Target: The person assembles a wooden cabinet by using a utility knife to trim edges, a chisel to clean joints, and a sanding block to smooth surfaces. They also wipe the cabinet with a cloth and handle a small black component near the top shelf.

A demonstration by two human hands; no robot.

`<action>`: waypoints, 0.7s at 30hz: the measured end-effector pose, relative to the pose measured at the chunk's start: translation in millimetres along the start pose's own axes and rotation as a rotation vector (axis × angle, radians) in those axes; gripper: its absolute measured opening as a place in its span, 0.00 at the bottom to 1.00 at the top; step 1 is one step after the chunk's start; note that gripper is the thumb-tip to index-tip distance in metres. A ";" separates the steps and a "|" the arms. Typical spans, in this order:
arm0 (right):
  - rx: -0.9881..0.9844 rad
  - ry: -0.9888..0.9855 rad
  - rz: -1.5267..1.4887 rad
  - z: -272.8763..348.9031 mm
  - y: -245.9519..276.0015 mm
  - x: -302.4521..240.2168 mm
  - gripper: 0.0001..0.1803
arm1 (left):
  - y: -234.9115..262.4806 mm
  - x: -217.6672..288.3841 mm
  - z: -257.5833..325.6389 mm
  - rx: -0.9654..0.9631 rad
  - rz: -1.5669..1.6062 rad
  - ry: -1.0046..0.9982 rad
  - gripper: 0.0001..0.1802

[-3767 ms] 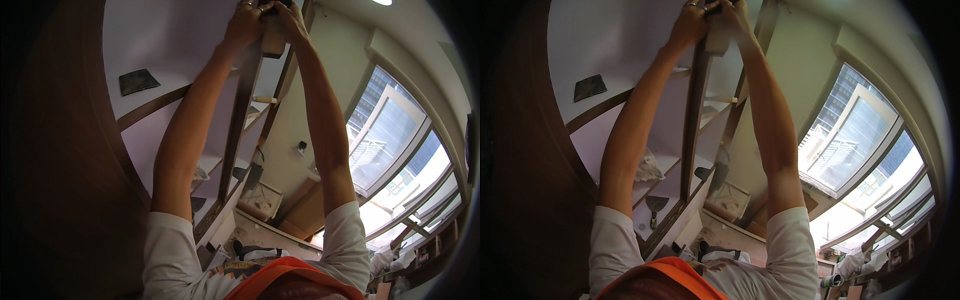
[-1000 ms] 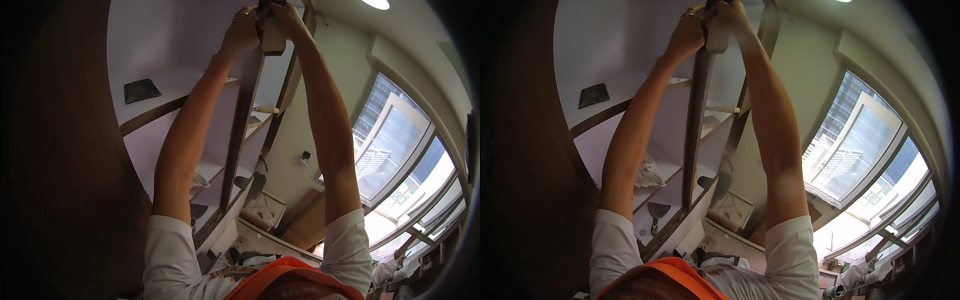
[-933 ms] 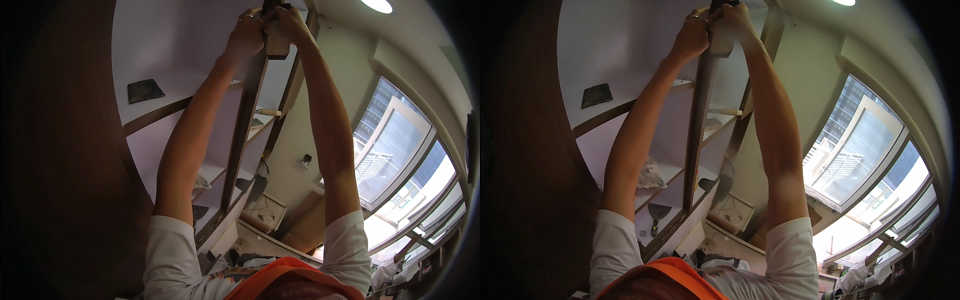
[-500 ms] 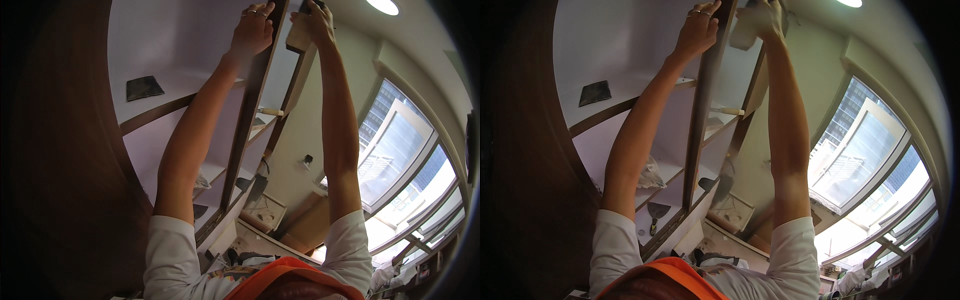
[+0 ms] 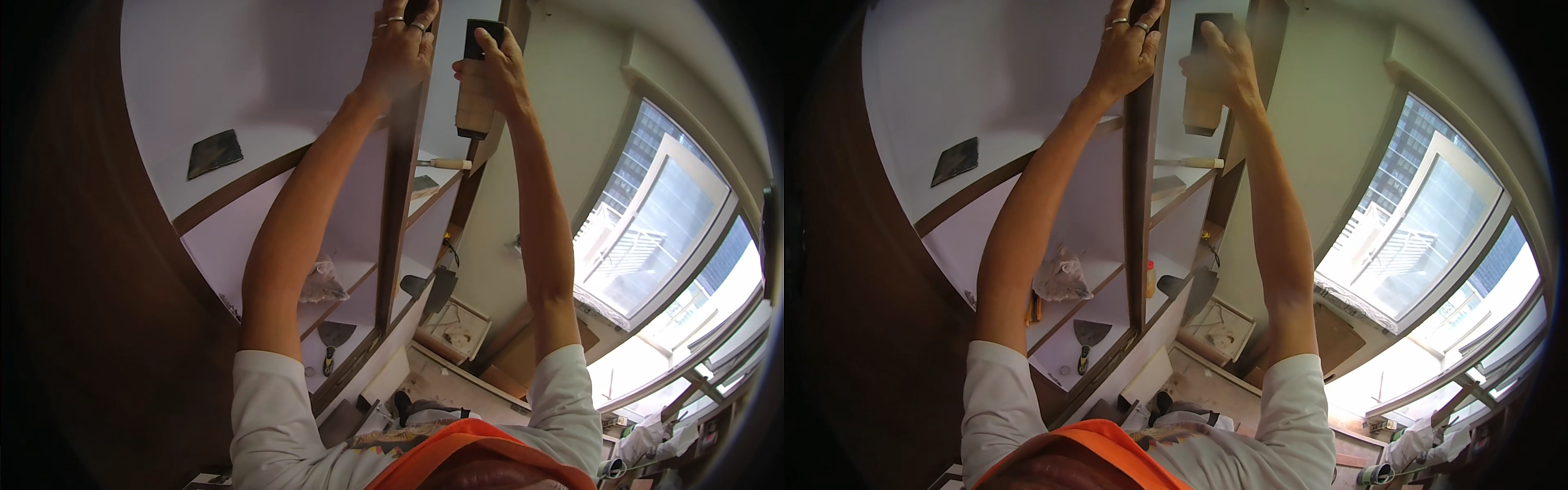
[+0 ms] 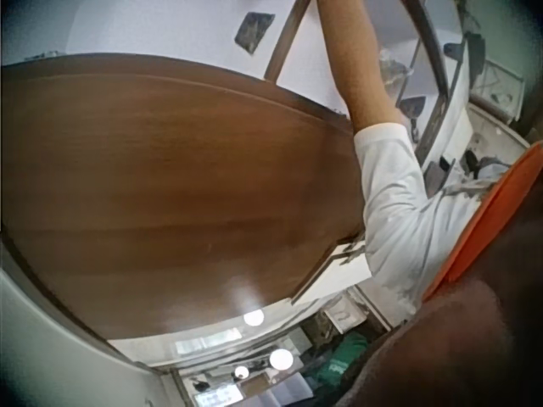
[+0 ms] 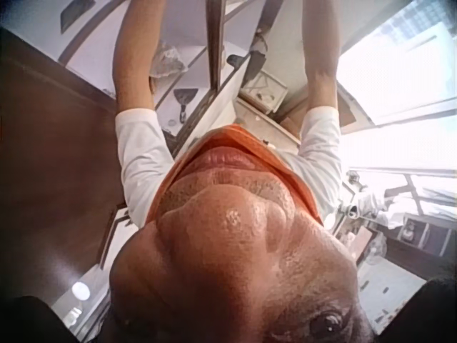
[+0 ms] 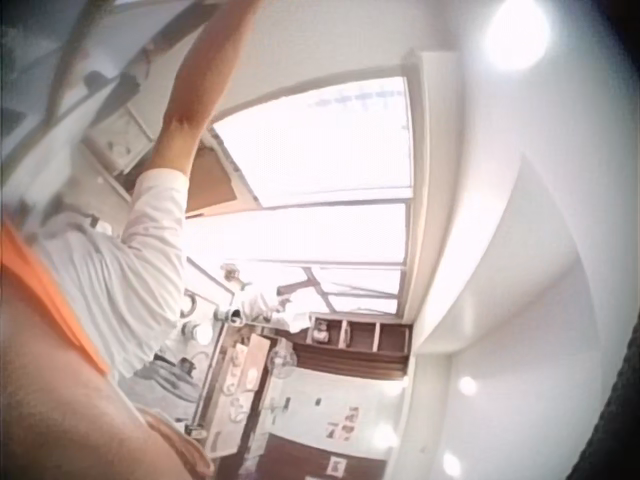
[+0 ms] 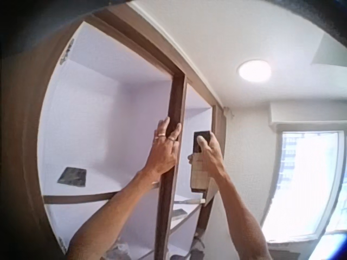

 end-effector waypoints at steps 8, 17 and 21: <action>-0.041 -0.104 0.040 2.7 -45.2 -9.8 0.20 | 20.1 -22.6 -8.7 0.166 0.229 0.159 0.21; 0.075 -0.050 0.145 -1.8 -63.3 0.2 0.16 | 26.5 -7.8 -6.2 0.115 0.217 0.121 0.17; 0.156 0.000 0.353 -13.0 -55.2 11.0 0.18 | 24.3 -6.6 -6.2 0.127 0.174 0.116 0.16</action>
Point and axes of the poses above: each hand's wrist, its own z-axis away from the middle knuckle, its own y-axis out of the back of the hand, x = y × z, the point moved 6 cm from there along -z, towards the middle knuckle, and after that the axes turned 6 degrees about -x, right-handed, at the moved point
